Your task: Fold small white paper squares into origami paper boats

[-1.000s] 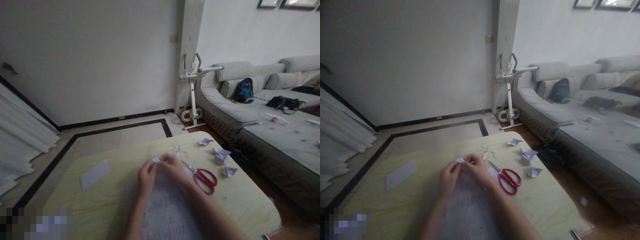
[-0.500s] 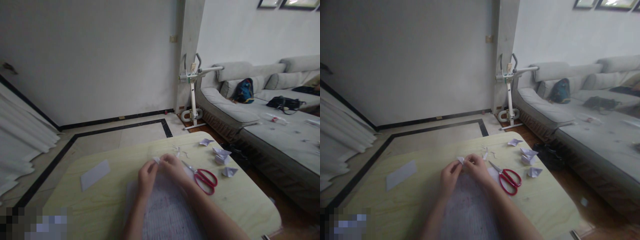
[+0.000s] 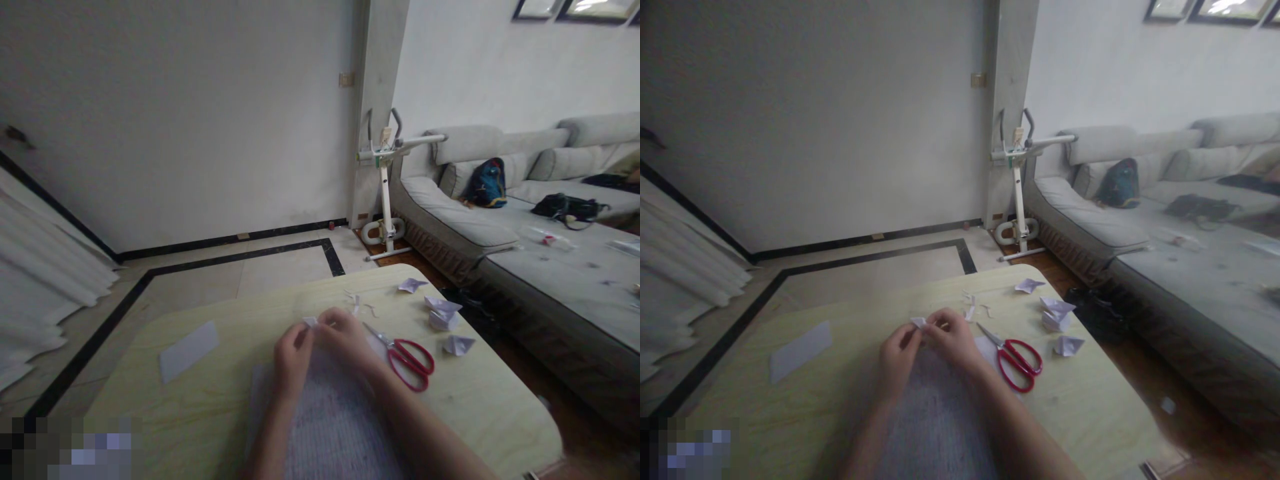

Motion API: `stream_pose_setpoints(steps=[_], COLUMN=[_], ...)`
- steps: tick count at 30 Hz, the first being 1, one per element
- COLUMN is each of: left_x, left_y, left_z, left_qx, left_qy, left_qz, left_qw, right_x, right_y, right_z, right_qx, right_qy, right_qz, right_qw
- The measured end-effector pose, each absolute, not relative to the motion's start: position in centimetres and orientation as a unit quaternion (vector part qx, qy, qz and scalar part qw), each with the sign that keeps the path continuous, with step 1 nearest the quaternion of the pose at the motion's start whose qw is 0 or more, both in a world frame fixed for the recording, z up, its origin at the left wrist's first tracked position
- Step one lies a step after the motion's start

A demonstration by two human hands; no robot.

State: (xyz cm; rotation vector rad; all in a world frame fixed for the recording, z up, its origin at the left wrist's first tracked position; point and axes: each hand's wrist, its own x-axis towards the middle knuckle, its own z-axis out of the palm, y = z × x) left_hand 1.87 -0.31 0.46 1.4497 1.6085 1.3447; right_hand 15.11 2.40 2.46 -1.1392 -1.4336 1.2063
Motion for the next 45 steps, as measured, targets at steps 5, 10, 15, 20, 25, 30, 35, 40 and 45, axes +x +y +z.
stream_pose_setpoints(steps=[5, 10, 15, 20, 25, 30, 35, 40, 45], left_x=[1.9, 1.9, 1.9, 1.9, 2.0, 1.9, 1.8, 1.7, 1.9], left_y=[-0.5, -0.4, -0.3, -0.3, -0.3, -0.1, -0.1, -0.1, -0.2], left_z=[0.7, 0.9, 0.9, 0.8, 0.4, 0.1, -0.1, 0.2, 0.2], left_qx=[0.538, 0.523, 0.499, 0.518, 0.526, 0.530, 0.527, 0.530, 0.530], left_qy=[0.617, 0.619, 0.622, 0.614, 0.614, 0.618, 0.620, 0.627, 0.630], left_qz=[0.498, 0.501, 0.502, 0.500, 0.508, 0.503, 0.512, 0.507, 0.509], left_qw=[0.285, 0.305, 0.334, 0.324, 0.298, 0.288, 0.276, 0.262, 0.252], right_x=[15.0, 14.8, 14.9, 14.8, 14.9, 14.9, 15.0, 15.1, 15.0], right_y=[2.3, 2.4, 2.4, 2.1, 2.0, 1.9, 1.8, 1.7, 1.6], right_z=[2.7, 2.5, 2.7, 2.7, 2.3, 2.2, 2.3, 2.4, 2.2], right_qx=[-0.465, -0.470, -0.466, -0.475, -0.472, -0.467, -0.459, -0.438, -0.448], right_qy=[-0.592, -0.596, -0.590, -0.600, -0.623, -0.650, -0.660, -0.664, -0.672], right_qz=[0.472, 0.453, 0.465, 0.445, 0.421, 0.391, 0.389, 0.406, 0.384], right_qw=[0.459, 0.468, 0.468, 0.465, 0.461, 0.455, 0.450, 0.450, 0.446])
